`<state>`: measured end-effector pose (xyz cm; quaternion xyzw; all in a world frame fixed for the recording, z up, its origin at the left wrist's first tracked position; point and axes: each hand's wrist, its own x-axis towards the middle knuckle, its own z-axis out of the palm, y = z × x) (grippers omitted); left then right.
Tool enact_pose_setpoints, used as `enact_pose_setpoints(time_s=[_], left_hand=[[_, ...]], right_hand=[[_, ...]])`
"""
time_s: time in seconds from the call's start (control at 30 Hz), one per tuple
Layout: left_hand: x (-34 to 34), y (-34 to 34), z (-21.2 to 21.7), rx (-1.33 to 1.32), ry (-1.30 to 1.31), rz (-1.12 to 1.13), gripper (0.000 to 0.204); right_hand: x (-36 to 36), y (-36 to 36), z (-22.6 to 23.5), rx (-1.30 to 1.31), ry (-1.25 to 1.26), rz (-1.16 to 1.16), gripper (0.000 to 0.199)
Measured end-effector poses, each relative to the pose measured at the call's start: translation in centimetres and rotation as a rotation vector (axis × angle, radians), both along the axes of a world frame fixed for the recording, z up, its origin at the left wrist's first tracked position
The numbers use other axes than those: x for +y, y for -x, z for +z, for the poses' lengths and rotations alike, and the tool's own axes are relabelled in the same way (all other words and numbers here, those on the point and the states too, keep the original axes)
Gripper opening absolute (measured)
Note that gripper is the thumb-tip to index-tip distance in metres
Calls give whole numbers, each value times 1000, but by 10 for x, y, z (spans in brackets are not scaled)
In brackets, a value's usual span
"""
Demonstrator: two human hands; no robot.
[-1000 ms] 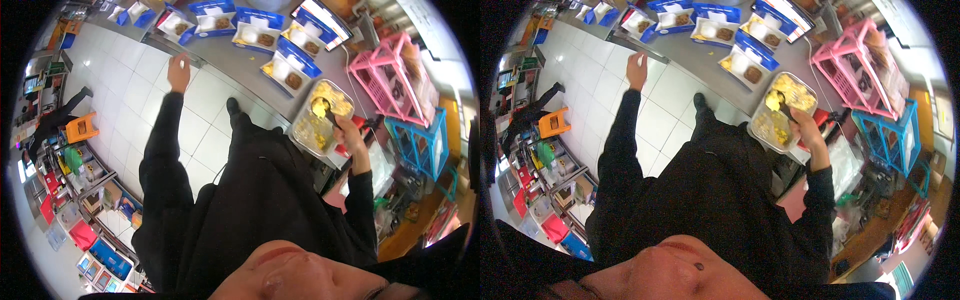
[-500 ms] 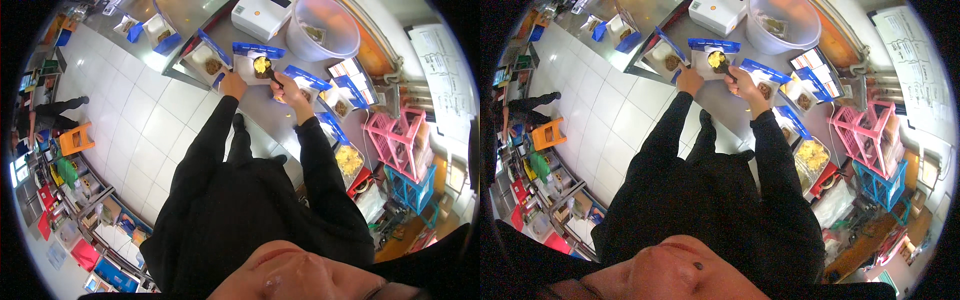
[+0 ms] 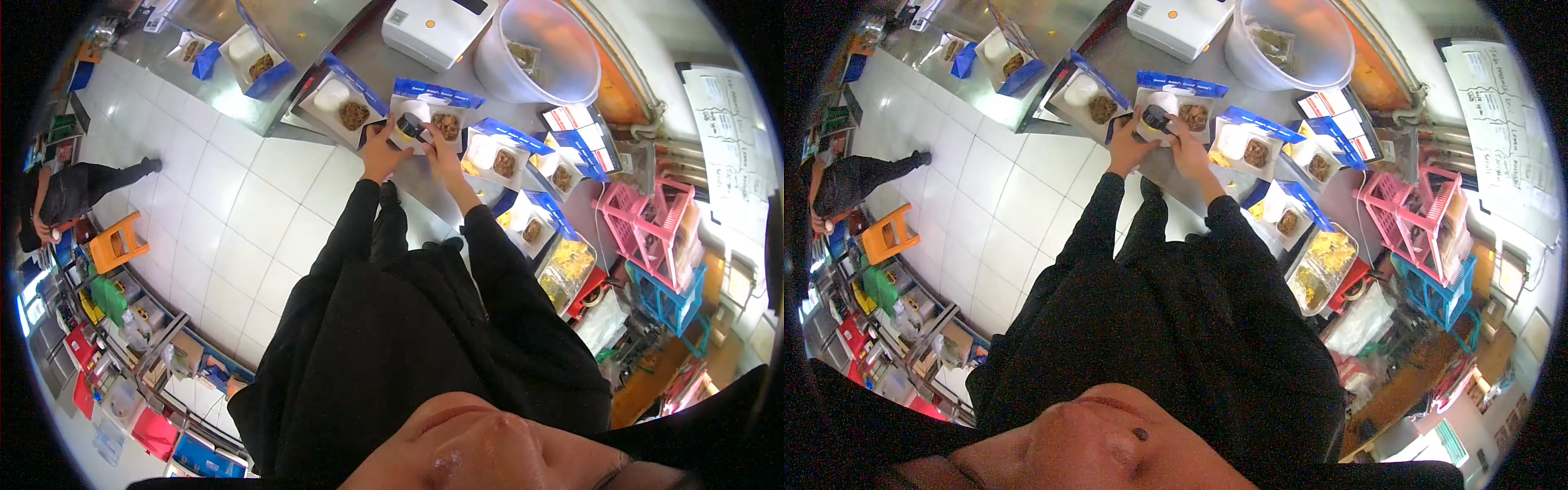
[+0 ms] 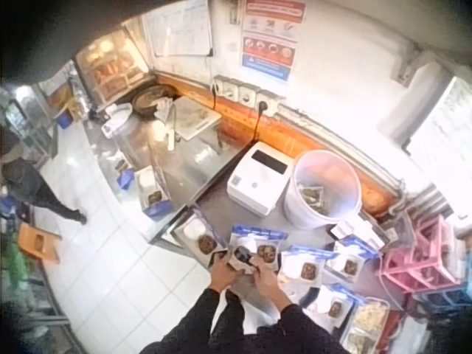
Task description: The person folds several blue and white cardboard food boxes, places scoops of food from a tray into the boxes using a spoon, adds small items from a container, and checks a printed receipt.
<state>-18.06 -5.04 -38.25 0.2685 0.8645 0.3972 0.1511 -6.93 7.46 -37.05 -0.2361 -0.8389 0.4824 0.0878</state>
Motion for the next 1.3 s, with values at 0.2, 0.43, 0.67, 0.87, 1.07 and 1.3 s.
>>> enact_pose_setpoints(time_s=[0.2,0.43,0.67,0.87,1.07,1.3], left_hand=[[0,-2,8,-53,-11,5,91],[-4,-5,5,201,-78,110,56],[-16,-196,65,-407,-201,-141,32],[42,-387,62,-82,14,-849,98],[67,-464,54,-146,307,-944,111],[62,-473,57,-138,290,-867,115]], right_hand=[[-6,-3,9,-151,31,-73,42],[23,-14,37,101,1303,-236,20],[50,-271,117,203,1536,-268,25],[34,-521,44,-437,559,-858,41],[47,-450,6,-580,66,-829,58],[57,-491,-10,-908,-556,-918,34]])
